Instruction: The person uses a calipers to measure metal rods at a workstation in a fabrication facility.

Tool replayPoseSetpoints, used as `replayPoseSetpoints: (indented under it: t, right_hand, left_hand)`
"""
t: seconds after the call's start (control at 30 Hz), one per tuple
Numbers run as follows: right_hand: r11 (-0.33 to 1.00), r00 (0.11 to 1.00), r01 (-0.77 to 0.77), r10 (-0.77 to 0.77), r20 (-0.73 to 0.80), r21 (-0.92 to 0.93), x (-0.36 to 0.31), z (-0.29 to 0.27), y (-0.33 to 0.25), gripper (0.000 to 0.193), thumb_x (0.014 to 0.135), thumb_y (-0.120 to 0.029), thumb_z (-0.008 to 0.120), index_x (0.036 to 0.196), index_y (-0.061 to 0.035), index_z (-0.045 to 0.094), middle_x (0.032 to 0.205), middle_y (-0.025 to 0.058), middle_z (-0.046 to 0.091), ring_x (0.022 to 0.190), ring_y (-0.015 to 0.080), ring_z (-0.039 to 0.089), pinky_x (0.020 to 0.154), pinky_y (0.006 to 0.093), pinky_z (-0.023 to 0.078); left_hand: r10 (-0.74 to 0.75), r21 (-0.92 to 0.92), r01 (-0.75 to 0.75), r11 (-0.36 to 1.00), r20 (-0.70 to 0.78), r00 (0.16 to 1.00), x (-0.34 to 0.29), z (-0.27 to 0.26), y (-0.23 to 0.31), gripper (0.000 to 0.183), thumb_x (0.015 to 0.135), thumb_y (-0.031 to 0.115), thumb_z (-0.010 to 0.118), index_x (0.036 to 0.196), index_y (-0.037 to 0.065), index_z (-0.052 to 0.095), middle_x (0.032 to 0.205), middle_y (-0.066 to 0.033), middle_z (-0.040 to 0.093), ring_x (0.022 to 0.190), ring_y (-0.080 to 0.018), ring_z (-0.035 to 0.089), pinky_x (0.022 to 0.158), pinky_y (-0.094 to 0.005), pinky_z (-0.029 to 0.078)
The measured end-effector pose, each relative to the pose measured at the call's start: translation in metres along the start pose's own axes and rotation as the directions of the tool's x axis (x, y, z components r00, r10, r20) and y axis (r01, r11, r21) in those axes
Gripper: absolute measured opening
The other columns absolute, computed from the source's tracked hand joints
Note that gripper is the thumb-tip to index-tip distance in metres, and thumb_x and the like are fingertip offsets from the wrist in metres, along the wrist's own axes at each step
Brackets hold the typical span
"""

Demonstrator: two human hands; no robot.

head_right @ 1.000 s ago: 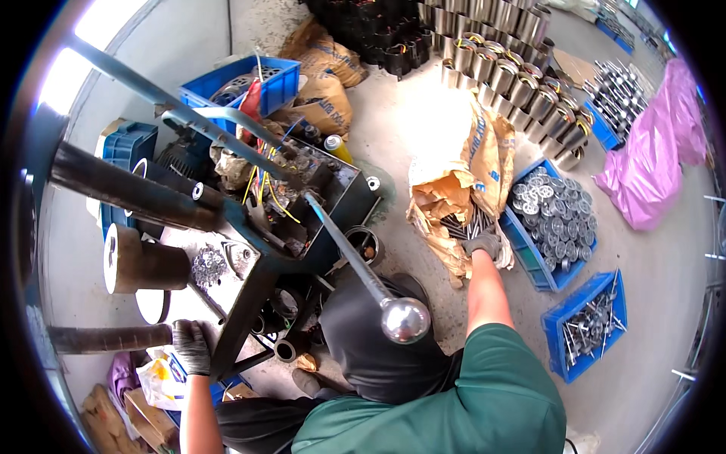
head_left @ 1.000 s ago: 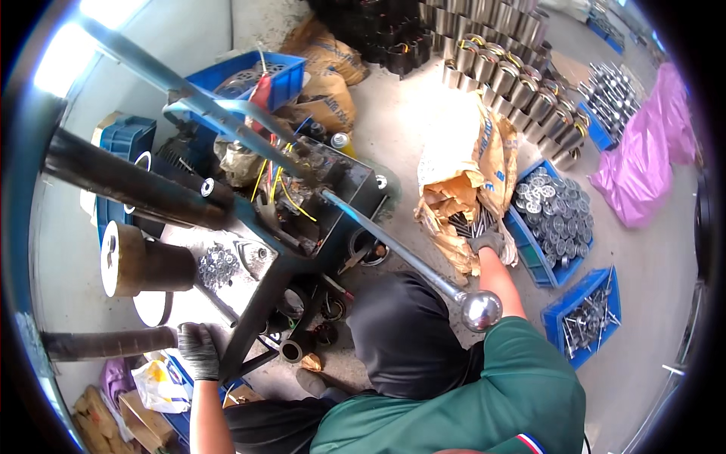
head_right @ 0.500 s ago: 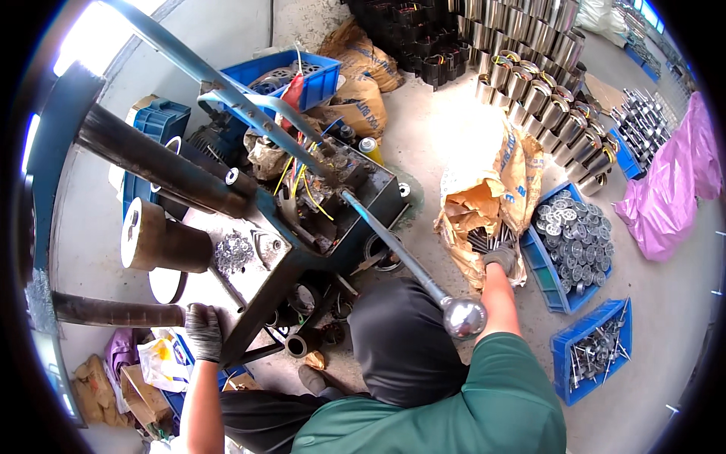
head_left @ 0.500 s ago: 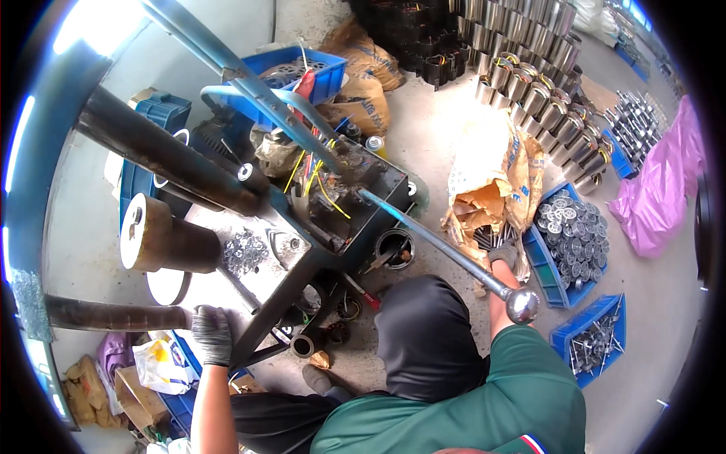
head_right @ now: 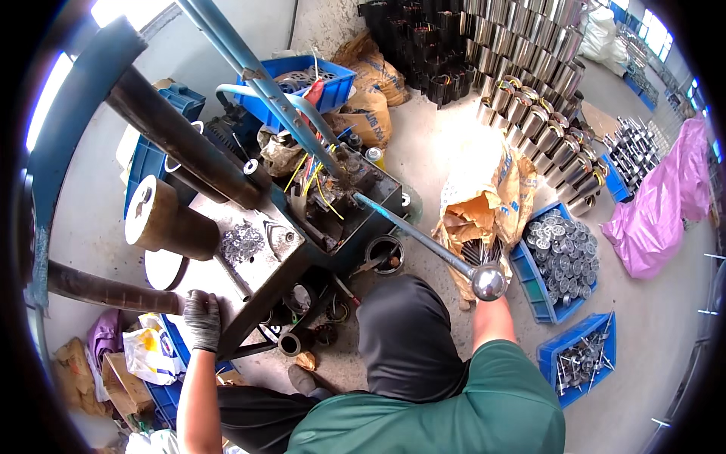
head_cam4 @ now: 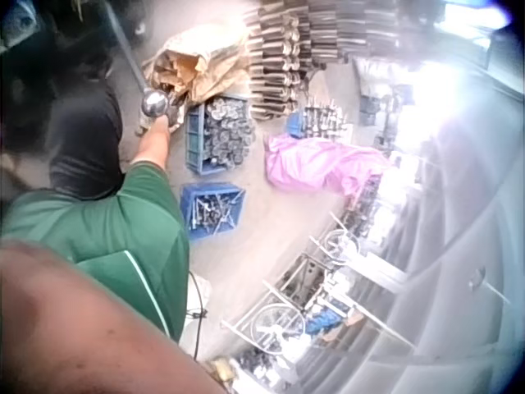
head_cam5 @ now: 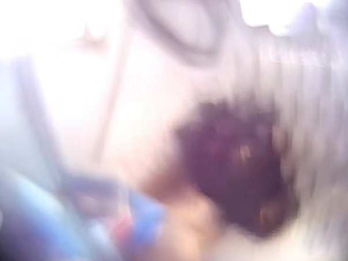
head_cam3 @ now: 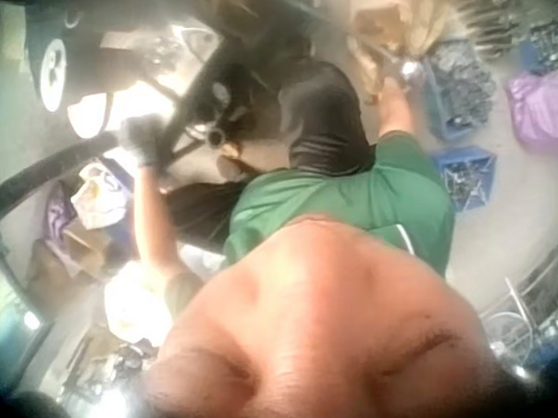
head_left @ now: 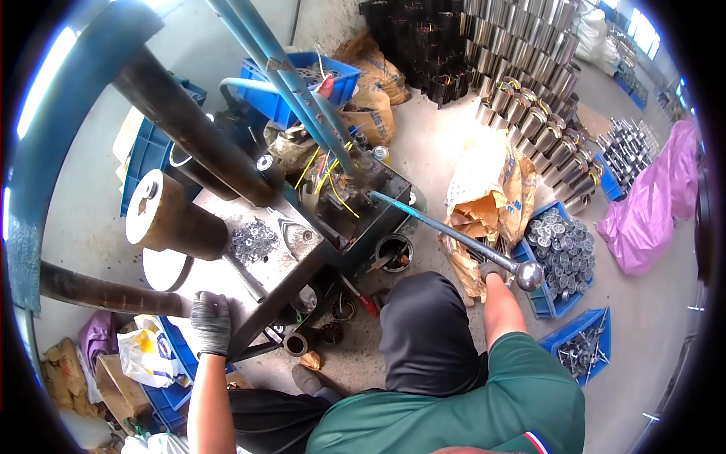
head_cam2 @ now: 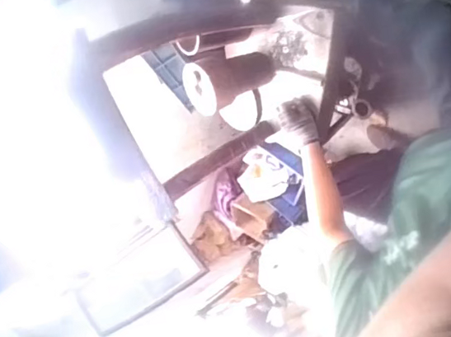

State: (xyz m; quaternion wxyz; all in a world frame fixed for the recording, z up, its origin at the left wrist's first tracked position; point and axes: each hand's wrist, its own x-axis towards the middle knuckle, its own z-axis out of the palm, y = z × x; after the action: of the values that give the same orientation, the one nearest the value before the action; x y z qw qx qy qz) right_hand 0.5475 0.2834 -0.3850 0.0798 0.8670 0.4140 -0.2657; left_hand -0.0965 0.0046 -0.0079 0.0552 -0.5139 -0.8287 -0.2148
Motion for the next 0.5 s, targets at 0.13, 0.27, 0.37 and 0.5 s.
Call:
replayPoseSetpoints:
  t: [0.13,0.27,0.37,0.5]
  right_hand:
    - [0.885,0.925,0.369,-0.321,-0.202,0.285,0.052,0.016,0.046,0.062,0.078,-0.021,0.083,0.133,-0.0015,0.064,0.121,0.0191,0.073,0.105,0.032,0.072,0.09,0.0395,0.056]
    - [0.686,0.802,0.582,-0.397,-0.446,0.437,0.023,0.033,0.044,0.059,0.078,-0.001,0.076,0.136,-0.004,0.063,0.116,0.0092,0.074,0.103,0.0206,0.07,0.09,0.0334,0.055]
    - [0.299,0.805,0.546,-0.447,-0.391,0.783,-0.031,-0.005,0.032,0.057,0.078,0.004,0.07,0.135,-0.0036,0.061,0.113,0.0093,0.072,0.103,0.0194,0.068,0.087,0.0322,0.056]
    - [0.228,0.771,0.534,-0.526,-0.359,0.814,-0.079,-0.093,0.048,0.048,0.081,0.003,0.07,0.128,0.0019,0.063,0.1,0.0023,0.071,0.084,0.0101,0.066,0.073,0.0284,0.055]
  left_hand:
    - [0.062,-0.064,-0.066,0.996,-0.054,0.997,0.01,0.019,0.006,0.015,0.093,0.013,0.069,0.087,0.008,0.056,0.088,-0.015,0.059,0.073,-0.036,0.063,0.068,-0.0471,0.052]
    - [0.024,-0.082,-0.028,0.996,-0.044,0.999,0.01,0.018,0.008,0.016,0.093,0.015,0.07,0.087,0.008,0.057,0.089,-0.015,0.06,0.074,-0.0368,0.064,0.069,-0.0483,0.053]
    - [0.019,-0.034,-0.021,0.999,-0.051,0.999,0.005,0.016,-0.002,0.017,0.093,0.017,0.07,0.087,0.007,0.057,0.09,-0.0159,0.061,0.076,-0.0383,0.065,0.071,-0.0502,0.053]
    - [0.05,-0.047,-0.054,0.997,-0.069,0.996,0.009,0.021,0.002,0.017,0.092,0.018,0.071,0.086,0.007,0.058,0.091,-0.0172,0.062,0.079,-0.0393,0.064,0.073,-0.0513,0.052]
